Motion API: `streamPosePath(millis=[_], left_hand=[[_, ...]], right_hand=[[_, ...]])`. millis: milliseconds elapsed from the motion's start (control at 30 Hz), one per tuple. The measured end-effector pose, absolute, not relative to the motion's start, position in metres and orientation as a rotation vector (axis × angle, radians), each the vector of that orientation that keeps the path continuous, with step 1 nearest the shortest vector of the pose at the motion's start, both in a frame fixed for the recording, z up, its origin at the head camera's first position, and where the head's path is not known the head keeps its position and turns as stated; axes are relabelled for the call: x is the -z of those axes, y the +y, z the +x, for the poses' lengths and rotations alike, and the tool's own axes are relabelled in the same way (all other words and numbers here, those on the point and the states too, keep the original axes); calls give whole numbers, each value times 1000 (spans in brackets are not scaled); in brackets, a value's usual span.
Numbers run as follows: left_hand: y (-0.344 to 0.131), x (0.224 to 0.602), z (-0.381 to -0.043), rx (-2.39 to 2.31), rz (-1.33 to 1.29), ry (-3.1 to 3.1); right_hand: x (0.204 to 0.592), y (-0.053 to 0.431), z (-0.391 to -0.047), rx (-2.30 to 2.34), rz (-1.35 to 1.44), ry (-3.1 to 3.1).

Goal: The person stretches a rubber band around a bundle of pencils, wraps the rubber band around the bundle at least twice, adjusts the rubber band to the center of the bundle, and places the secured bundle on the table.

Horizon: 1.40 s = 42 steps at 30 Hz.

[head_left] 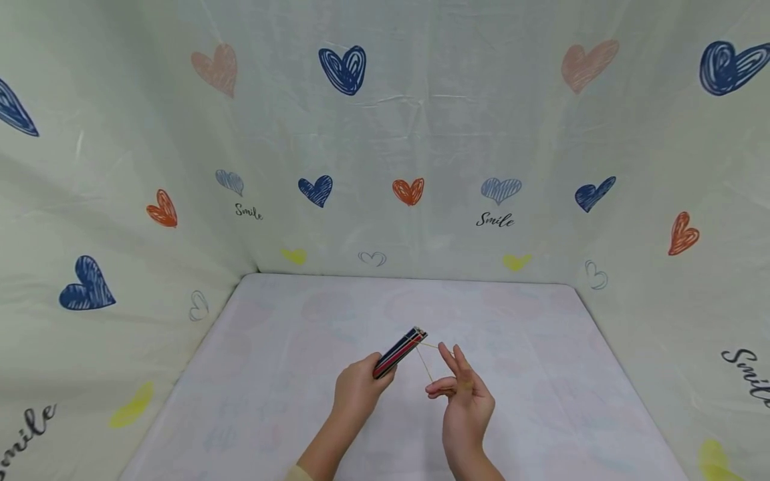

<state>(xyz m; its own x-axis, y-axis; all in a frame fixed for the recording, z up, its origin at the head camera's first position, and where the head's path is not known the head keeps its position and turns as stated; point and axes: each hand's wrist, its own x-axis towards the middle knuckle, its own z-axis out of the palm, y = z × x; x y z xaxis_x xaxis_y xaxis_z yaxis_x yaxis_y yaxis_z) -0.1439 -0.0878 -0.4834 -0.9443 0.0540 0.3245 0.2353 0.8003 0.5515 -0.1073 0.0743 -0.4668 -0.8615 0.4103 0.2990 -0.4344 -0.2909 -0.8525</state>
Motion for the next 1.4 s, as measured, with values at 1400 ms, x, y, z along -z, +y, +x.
streamPosePath(millis=[1400], left_hand=[[-110, 471, -139, -62, -792, -2511]], right_hand=[[455, 119, -133, -1918, 631, -2620]])
